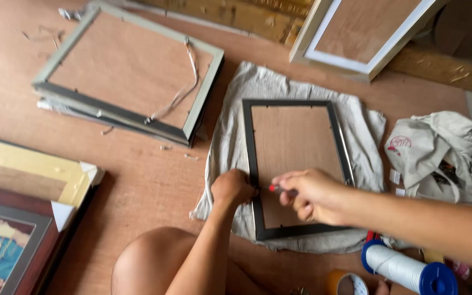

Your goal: Attaching a hanging wire to the back of a picture frame using wire, a cutter, and adhesive tape.

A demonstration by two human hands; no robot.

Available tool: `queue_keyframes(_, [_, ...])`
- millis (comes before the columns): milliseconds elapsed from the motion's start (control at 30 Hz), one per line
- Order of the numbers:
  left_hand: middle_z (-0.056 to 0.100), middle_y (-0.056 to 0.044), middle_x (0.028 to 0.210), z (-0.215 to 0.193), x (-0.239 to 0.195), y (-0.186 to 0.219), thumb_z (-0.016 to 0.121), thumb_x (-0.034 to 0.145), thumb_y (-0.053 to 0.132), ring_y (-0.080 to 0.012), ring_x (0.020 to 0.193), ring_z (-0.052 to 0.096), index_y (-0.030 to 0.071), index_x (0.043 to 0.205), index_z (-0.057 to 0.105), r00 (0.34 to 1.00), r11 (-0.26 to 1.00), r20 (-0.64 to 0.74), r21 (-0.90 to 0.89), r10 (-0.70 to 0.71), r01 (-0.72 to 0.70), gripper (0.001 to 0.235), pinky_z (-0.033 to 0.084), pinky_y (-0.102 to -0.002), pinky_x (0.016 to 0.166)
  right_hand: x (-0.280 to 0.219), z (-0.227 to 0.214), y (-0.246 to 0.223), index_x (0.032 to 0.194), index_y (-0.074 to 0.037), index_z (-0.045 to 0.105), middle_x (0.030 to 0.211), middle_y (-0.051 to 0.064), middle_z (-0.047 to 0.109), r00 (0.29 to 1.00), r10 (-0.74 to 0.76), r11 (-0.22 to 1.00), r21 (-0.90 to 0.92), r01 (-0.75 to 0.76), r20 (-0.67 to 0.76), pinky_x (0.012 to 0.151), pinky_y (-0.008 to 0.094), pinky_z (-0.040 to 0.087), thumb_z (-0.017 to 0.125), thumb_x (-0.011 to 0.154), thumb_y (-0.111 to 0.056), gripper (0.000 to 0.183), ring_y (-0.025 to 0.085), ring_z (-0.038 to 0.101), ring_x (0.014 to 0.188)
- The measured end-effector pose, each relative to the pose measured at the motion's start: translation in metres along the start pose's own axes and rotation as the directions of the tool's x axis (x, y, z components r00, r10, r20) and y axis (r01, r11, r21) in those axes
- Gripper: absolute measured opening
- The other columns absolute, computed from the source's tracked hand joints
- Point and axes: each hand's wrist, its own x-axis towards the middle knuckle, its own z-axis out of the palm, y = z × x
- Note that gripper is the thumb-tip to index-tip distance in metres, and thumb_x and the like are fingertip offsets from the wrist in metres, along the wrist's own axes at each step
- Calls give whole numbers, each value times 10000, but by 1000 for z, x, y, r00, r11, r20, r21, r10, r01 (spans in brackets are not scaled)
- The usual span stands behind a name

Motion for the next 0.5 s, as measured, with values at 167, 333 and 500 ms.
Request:
queue_keyframes(167, [856,-86,1021,42,-1,-27,784,871,486,-378,1099,820,263,1043,860,988,999,-154,-40,26,-33,291,661,-490,969,-3,-2,44,1677,-215,534,936,98,703,987,-129,983,-117,140,92,500,196,294,626,1105,-329,590,64,434,594])
queue_keyframes(333, [870,-29,1122,81,-19,-33,712,990,515,-356,1161,809,270,1192,769,970,994,-238,-111,-43,17,323,649,-507,1045,15,-40,113,1653,-187,566,960,80,655,958,-286,958,26,287,-35,476,204,345,676,1072,-335,610,78,487,639])
queue_keyframes(500, [860,-81,1184,101,-41,-37,657,987,597,-348,1199,807,326,1432,700,979,997,-201,-76,-36,21,522,640,-525,1069,61,-120,181,1242,-232,817,981,-20,872,489,-539,837,-370,403,-686,863,393,595,726,1046,-576,406,276,808,1029])
